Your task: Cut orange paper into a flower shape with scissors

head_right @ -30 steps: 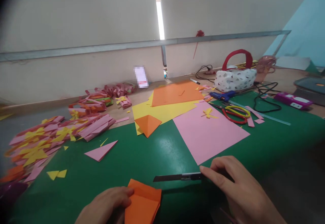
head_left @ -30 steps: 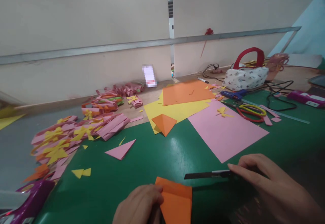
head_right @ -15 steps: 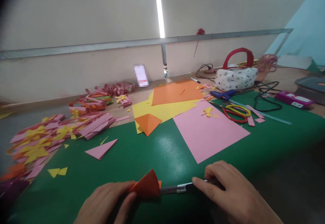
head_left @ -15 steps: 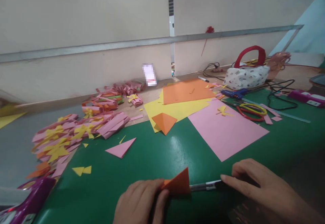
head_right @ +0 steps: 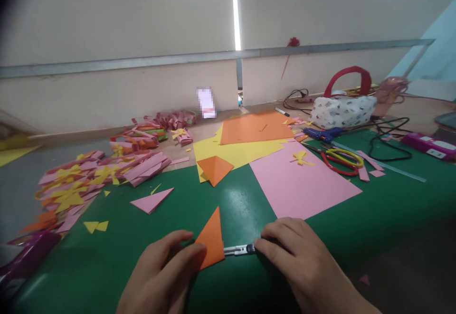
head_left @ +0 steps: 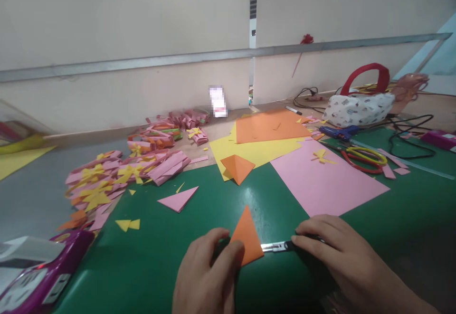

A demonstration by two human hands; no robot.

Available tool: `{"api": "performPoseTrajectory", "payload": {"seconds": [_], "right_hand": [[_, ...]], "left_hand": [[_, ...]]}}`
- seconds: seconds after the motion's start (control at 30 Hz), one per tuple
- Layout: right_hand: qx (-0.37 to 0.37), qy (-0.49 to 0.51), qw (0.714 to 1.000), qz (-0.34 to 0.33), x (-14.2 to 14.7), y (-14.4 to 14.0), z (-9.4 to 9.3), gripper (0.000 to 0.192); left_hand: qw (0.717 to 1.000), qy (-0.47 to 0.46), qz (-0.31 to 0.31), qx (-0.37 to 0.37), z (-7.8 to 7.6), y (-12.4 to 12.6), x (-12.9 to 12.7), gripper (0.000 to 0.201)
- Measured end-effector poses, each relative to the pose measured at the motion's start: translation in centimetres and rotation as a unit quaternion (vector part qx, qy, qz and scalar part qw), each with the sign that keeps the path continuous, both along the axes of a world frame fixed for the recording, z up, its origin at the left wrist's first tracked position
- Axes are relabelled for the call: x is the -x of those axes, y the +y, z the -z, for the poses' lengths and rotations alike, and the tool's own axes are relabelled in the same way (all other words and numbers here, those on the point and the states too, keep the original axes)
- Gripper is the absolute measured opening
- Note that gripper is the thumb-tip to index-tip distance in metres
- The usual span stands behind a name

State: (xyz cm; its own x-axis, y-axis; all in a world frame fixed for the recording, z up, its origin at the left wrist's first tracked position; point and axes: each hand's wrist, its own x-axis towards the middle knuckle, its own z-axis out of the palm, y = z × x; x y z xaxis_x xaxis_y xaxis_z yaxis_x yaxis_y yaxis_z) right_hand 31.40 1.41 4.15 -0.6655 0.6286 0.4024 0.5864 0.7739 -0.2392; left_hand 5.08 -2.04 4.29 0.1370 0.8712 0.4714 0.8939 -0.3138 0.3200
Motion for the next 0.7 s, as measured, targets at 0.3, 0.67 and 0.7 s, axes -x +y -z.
{"api": "performPoseTrajectory", "payload": {"seconds": [0.3,0.67,0.7], "right_hand": [[0.015,0.017,1.0,0.003,0.6,0.3,0.0,0.032],[0.004,-0.006,1.0,0.018,0.3,-0.1,0.6,0.034],[0.004,-0.004,1.0,0.029,0.6,-0.2,0.5,0.034]], "left_hand": [[0.995,0.055,0.078,-0.008,0.4,0.3,0.7,0.017],[0.934,0.303,0.143,-0.123,2.7,-0.9,0.9,0.072],[0.93,0.311,0.145,-0.13,2.7,-1.0,0.9,0.071]]}}
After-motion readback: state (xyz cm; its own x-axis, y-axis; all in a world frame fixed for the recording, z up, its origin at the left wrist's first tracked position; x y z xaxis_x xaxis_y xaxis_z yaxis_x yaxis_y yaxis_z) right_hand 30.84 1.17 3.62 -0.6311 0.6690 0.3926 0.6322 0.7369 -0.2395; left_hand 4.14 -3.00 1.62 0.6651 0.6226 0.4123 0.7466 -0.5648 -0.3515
